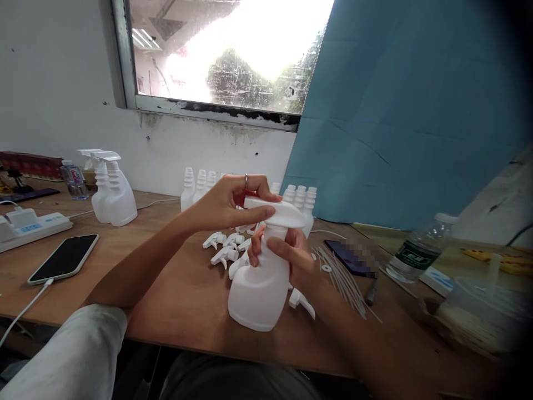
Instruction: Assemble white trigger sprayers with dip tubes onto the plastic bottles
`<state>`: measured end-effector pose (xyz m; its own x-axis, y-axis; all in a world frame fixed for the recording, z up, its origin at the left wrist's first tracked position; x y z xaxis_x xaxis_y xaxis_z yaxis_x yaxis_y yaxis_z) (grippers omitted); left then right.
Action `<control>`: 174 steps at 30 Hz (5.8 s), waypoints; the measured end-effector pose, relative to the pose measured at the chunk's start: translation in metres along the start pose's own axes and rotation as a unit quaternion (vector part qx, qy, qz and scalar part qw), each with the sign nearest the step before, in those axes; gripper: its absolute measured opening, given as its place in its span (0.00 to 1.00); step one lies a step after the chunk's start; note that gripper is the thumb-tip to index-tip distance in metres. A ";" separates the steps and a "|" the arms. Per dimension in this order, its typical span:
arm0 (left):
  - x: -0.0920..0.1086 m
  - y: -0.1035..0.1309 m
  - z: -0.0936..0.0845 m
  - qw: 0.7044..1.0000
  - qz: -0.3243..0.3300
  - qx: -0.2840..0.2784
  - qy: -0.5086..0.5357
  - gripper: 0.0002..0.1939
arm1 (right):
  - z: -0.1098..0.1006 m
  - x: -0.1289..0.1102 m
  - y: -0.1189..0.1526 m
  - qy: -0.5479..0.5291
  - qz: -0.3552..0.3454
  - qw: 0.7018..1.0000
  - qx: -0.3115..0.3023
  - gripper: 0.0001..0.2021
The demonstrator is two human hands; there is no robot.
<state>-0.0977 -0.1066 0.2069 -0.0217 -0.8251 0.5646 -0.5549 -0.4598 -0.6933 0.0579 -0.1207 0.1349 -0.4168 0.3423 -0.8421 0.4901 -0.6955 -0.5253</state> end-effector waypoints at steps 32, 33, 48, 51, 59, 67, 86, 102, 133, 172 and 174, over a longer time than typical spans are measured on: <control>0.004 0.002 -0.004 0.990 0.059 -0.002 -0.128 0.11 | -0.001 0.006 -0.003 -0.048 -0.009 0.998 -0.046 0.13; 0.005 0.002 -0.004 0.989 0.062 -0.001 -0.132 0.11 | -0.001 0.006 -0.003 -0.047 -0.010 0.998 -0.050 0.12; -0.034 0.086 0.007 0.995 -0.071 0.057 -0.030 0.17 | -0.001 0.006 -0.007 -0.024 0.080 0.991 -0.107 0.12; -0.047 0.108 0.021 0.990 -0.138 -0.007 -0.041 0.21 | 0.001 0.006 -0.006 -0.021 0.079 0.991 -0.103 0.16; -0.046 0.134 0.042 0.972 -0.206 -0.062 -0.091 0.26 | -0.013 -0.017 0.006 0.139 0.039 0.988 -0.060 0.26; -0.077 0.132 -0.100 0.904 -0.195 0.235 -0.298 0.23 | -0.052 -0.044 0.041 0.521 -0.077 0.848 0.049 0.27; -0.169 0.215 -0.222 0.666 -0.415 0.292 -0.547 0.29 | -0.219 0.007 0.041 0.701 -0.025 0.694 0.161 0.09; -0.147 0.206 -0.199 0.653 -0.399 0.283 -0.578 0.33 | -0.235 0.015 0.043 0.709 0.113 0.688 0.102 0.12; -0.208 0.134 -0.027 0.894 -0.259 0.013 -0.365 0.20 | -0.262 0.013 0.060 0.664 0.285 0.691 -0.004 0.10; -0.102 0.122 0.081 0.979 -0.167 -0.116 0.005 0.07 | -0.034 0.041 0.089 0.627 -0.128 0.764 -0.085 0.17; -0.103 0.122 0.081 0.975 -0.184 -0.126 -0.021 0.12 | -0.033 0.040 0.090 0.620 -0.106 0.773 -0.083 0.15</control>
<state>-0.0962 -0.1043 0.0281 0.2488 -0.6347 0.7316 -0.7056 -0.6362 -0.3120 0.1106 -0.1481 0.0497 0.5028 0.8512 -0.1507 0.6454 -0.4857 -0.5895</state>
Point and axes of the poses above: each hand's wrist, its own y-axis away from the middle knuckle, its own z-axis out of the palm, x = y × z, the point moved 2 cm from there along -y, towards the middle knuckle
